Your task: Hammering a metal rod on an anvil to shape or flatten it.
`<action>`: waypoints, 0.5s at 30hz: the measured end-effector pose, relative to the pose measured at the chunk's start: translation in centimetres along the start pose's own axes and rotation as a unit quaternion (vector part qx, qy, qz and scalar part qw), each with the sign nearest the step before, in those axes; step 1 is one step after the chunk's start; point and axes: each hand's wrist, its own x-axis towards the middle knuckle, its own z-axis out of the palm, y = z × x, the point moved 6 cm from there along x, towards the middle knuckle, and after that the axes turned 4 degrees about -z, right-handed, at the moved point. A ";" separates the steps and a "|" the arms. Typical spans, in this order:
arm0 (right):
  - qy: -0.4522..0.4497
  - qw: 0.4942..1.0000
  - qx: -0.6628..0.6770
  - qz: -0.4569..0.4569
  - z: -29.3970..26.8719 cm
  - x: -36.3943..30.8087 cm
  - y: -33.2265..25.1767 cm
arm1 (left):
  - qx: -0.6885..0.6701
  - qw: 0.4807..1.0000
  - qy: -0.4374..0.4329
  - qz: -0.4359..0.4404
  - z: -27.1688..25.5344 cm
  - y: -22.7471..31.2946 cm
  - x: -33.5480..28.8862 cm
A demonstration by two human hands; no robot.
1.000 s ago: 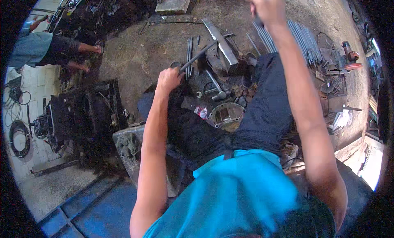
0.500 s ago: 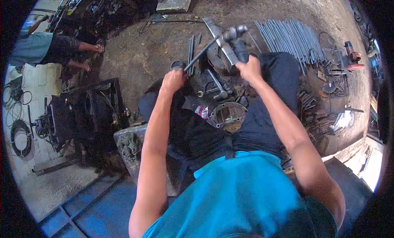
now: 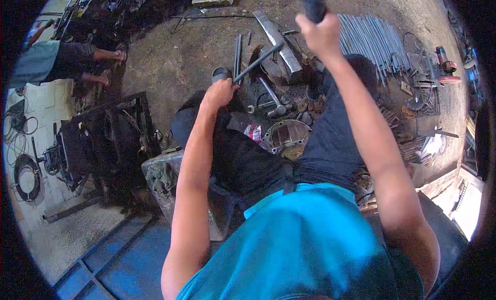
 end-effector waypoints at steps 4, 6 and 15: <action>-0.133 0.967 -0.200 0.083 3.9 -7.6 13.2 | 0.025 0.999 0.026 0.003 -1.1 0.8 -0.1; -0.114 0.981 -0.085 0.133 3.6 -7.0 11.7 | 0.027 0.998 0.052 0.000 -1.4 0.2 -0.1; -0.020 0.992 0.111 -0.050 -5.6 2.4 -9.1 | 0.005 0.999 0.033 -0.017 -1.0 0.6 -0.8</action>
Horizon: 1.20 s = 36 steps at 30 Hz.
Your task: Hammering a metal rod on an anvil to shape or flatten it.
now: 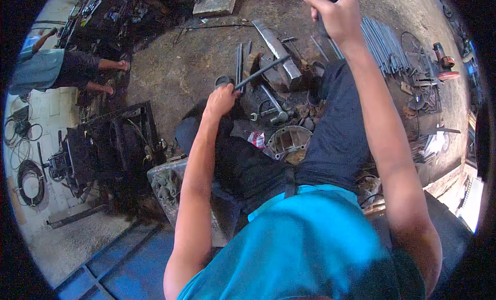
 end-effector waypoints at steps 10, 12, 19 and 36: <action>-0.086 0.956 -0.261 0.106 4.8 -13.8 20.8 | 0.000 0.999 -0.026 -0.031 -0.7 0.3 0.7; -0.073 0.967 -0.205 0.131 4.9 -11.4 17.8 | -0.026 0.999 -0.006 -0.037 0.1 -0.8 0.5; 0.132 0.945 -0.282 -0.100 0.4 -0.2 1.3 | -0.034 0.998 0.049 -0.016 -2.9 1.7 0.1; -0.065 0.984 -0.003 0.166 2.2 -4.2 10.7 | -0.140 0.990 0.022 -0.002 -1.7 -0.9 0.5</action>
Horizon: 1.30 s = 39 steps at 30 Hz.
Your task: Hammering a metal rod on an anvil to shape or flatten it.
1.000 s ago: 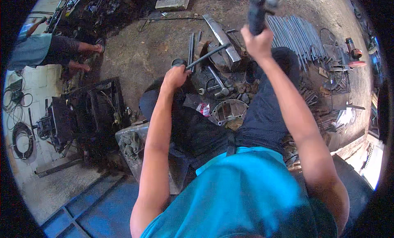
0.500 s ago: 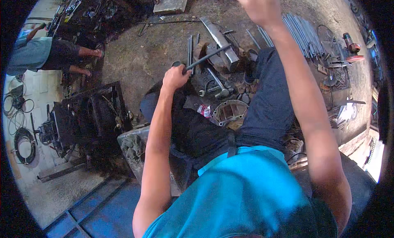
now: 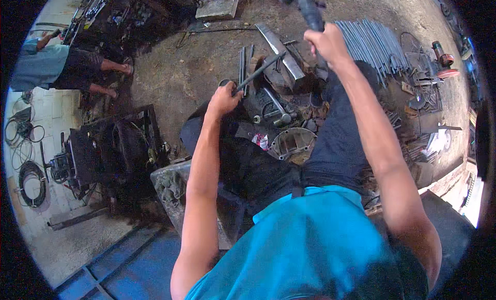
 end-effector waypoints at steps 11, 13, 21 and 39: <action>0.159 0.956 -0.092 -0.227 -1.1 -1.5 -4.5 | 0.100 0.994 -0.032 -0.030 0.2 0.7 -0.3; 0.162 0.961 -0.124 -0.188 0.4 -4.9 5.2 | 0.092 0.995 -0.042 -0.023 0.1 2.1 -0.3; 0.008 0.960 -0.225 -0.166 -0.4 -2.4 -1.9 | 0.039 0.999 -0.006 -0.038 0.7 -0.4 -0.2; 0.028 0.986 -0.154 0.061 3.0 -3.7 15.3 | -0.012 0.998 -0.057 -0.025 0.6 0.0 -0.4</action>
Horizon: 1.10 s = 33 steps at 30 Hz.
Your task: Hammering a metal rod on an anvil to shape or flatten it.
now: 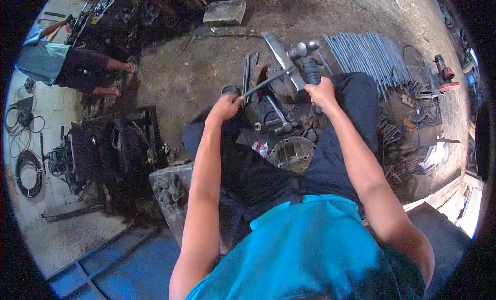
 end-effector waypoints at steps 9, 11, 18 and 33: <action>0.077 0.972 0.087 -0.205 -16.7 2.6 -25.1 | 0.054 0.997 -0.019 -0.047 0.1 0.4 -0.3; 0.148 0.954 0.125 -0.229 -18.4 1.1 -29.0 | 0.028 0.997 -0.034 -0.066 0.3 -0.3 -0.1; 0.185 0.947 0.027 -0.261 -6.1 -1.8 -9.1 | 0.064 0.997 -0.012 -0.047 0.4 1.2 0.4; 0.171 0.951 0.087 -0.242 -19.8 2.2 -29.4 | 0.052 0.995 -0.052 -0.068 1.0 0.6 1.2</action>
